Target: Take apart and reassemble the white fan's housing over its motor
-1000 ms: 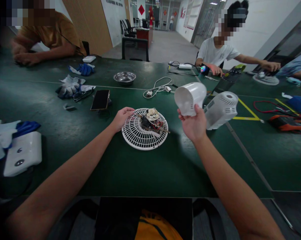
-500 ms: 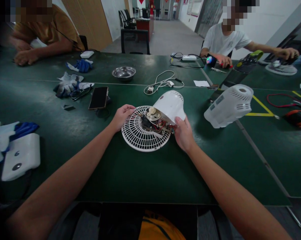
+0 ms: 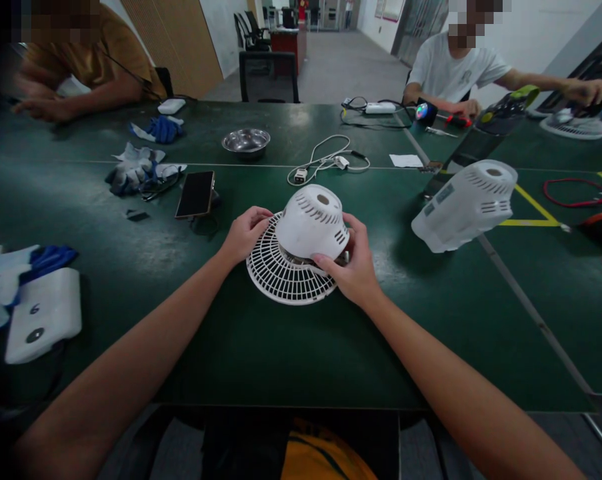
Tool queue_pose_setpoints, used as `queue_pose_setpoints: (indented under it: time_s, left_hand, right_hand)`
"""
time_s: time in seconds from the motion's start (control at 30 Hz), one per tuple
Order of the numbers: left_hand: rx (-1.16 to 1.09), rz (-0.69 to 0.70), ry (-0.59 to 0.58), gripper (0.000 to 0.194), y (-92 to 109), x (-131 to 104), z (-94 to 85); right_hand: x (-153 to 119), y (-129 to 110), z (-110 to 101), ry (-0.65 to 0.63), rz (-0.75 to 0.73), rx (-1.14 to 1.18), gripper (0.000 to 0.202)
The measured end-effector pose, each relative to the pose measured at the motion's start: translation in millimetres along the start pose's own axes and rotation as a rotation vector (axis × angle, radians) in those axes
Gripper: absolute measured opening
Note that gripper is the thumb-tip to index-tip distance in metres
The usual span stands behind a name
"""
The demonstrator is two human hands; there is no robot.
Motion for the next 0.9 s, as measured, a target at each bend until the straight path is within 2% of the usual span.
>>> queue_pose_setpoints:
  time_s: [0.13,0.2,0.27,0.37,0.43,0.57,0.9]
  left_hand:
    - [0.073,0.256,0.033,0.03,21,-4,-3.8]
    - [0.009,0.39,-0.044,0.042,37,-11,-0.7]
    - [-0.049,0.489,-0.187,0.061,50,-19,5.9]
    - [-0.025,0.535,-0.246,0.09,57,-25,10.9]
    - [0.053,0.545,-0.232,0.098,57,-26,12.9]
    - [0.199,0.57,-0.217,0.099,58,-28,15.9]
    - [0.287,0.574,-0.234,0.085,70,-28,17.4]
  right_hand:
    - [1,2,-2,-0.059,-0.123,-0.145,0.1]
    - [3,0,-2,-0.075,-0.176,-0.198,0.099]
    - [4,-6,-2,-0.087,-0.247,-0.282,0.095]
    - [4,-14,0,-0.116,-0.336,-0.413,0.088]
    - [3,-17,0,-0.127,-0.351,-0.434,0.085]
    - [3,-16,-2,-0.114,-0.339,-0.409,0.087]
    - [6,-17,-4,-0.143,-0.358,-0.463,0.085]
Point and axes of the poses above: each hand's wrist, its own x-axis towards the middle knuckle, its own z-axis out of the palm, y = z × x, the point moved 5 cm from there along x, towards the middle knuckle, and after that the axes turned 14 degrees about y, right-handed, at the moved point
